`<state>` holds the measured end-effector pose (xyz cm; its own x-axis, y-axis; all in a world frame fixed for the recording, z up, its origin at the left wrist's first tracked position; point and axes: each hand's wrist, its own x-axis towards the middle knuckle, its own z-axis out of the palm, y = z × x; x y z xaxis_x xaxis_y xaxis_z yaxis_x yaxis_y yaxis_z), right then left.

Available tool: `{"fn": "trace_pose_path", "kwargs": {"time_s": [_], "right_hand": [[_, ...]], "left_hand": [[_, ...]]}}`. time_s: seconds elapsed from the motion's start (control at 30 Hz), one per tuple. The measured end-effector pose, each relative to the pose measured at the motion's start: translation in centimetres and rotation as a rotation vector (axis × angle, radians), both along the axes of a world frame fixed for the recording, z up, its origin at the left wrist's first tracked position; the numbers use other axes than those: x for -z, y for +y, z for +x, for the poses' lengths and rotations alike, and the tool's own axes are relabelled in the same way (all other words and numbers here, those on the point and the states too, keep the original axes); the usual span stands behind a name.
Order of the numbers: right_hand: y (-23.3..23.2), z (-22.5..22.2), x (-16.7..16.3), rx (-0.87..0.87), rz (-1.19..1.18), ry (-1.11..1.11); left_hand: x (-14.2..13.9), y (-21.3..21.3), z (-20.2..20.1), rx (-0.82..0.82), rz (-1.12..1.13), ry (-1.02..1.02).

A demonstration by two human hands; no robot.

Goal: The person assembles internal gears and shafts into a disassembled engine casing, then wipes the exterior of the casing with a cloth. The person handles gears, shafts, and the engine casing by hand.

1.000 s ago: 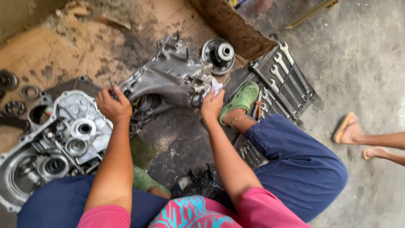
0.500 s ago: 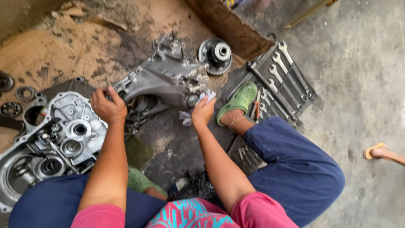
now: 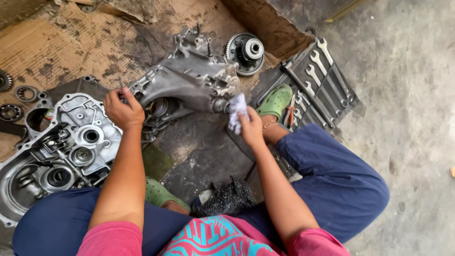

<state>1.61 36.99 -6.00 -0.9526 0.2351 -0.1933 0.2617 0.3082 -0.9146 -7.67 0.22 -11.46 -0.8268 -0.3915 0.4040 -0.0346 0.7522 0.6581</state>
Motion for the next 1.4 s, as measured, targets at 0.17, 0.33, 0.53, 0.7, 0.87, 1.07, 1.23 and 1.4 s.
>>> {"fn": "trace_pose_path", "kwargs": {"time_s": [0.17,0.33,0.53,0.7,0.87,1.07,1.23,1.4], "right_hand": [[-1.8,0.1,-4.4,-0.361,0.84,0.11],[-3.3,0.0,-4.6,-0.339,0.857,-0.043],[-2.8,-1.1,0.0,-0.135,0.303,0.015],[-3.0,-2.7,0.2,0.191,-0.333,-0.337],[-3.7,-3.2,0.5,0.295,-1.014,-0.366],[-4.5,0.3,1.0,0.001,0.05,0.051],[1.0,-3.4,-4.9,-0.778,0.896,0.288],[3.9,-5.6,-7.3,-0.593,1.008,0.408]], "left_hand": [[-0.1,0.1,-0.3,-0.004,-0.008,0.032],[0.1,-0.1,-0.1,0.01,0.011,0.026],[-0.3,0.1,-0.2,0.006,-0.009,0.04],[-0.9,0.2,-0.3,-0.021,-0.019,0.011],[-0.9,0.0,-0.4,-0.031,-0.029,-0.008],[-0.6,0.2,-0.3,-0.01,-0.04,0.024],[-1.0,0.3,-0.4,-0.026,-0.044,0.004],[-1.2,0.3,-0.5,-0.012,-0.024,0.013]]}}
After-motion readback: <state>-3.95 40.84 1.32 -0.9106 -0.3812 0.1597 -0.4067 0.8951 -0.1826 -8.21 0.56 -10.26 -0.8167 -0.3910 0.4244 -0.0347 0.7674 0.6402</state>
